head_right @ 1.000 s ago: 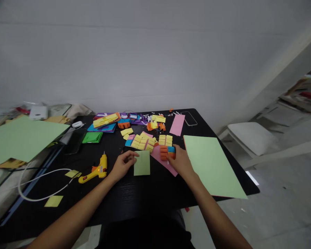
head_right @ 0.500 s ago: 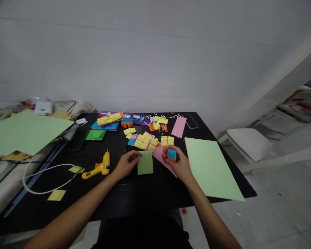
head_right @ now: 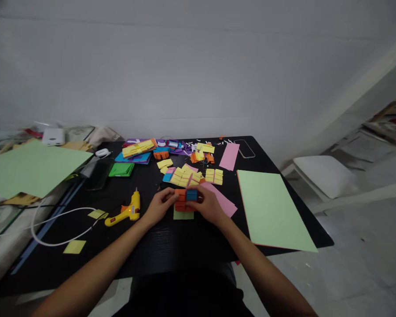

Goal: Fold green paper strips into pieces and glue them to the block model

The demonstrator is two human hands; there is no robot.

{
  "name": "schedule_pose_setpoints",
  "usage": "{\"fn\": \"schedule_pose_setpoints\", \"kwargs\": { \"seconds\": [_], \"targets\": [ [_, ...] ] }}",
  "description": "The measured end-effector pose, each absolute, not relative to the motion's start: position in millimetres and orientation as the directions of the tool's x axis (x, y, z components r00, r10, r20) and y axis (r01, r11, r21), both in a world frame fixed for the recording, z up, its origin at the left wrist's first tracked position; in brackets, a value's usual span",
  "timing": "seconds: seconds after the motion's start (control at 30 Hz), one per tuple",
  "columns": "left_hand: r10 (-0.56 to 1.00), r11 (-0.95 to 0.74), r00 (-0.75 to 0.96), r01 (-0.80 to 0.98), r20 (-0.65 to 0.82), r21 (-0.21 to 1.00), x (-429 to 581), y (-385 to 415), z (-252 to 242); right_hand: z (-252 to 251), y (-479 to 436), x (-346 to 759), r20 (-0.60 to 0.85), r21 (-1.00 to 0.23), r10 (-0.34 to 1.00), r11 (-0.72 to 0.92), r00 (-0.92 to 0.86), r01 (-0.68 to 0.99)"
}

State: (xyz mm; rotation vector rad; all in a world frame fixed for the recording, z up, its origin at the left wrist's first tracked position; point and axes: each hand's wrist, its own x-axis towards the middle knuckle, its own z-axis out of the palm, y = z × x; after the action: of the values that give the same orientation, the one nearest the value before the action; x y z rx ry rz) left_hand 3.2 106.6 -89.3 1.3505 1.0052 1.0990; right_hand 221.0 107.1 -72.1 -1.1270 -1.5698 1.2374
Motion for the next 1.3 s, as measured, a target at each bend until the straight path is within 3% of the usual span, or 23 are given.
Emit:
{"fn": "schedule_pose_setpoints", "kwargs": {
  "seconds": [0.17,0.37,0.6,0.9,1.3],
  "targets": [
    [0.988,-0.100,0.113,-0.046,0.105,0.994,2,111,-92,-70,129,217,0.200,-0.934,0.931,0.275,-0.304,0.228],
    [0.990,-0.135,0.029,-0.065,0.137,0.989,-1,113,-88,-79,141,214,0.020,-0.998,0.948,0.039,-0.316,0.054],
    [0.992,-0.121,0.037,-0.008,0.121,0.993,-3,109,-82,-83,127,211,-0.055,-0.998,0.960,-0.057,-0.275,0.002],
    [0.996,-0.086,0.042,0.032,0.084,0.996,-4,108,-83,-89,125,209,0.003,-0.998,0.974,-0.010,-0.228,-0.057],
    [0.977,-0.203,-0.006,0.253,0.211,0.946,-9,98,-78,-84,116,210,0.047,-0.999,0.985,0.043,-0.167,-0.027]
  ]
}}
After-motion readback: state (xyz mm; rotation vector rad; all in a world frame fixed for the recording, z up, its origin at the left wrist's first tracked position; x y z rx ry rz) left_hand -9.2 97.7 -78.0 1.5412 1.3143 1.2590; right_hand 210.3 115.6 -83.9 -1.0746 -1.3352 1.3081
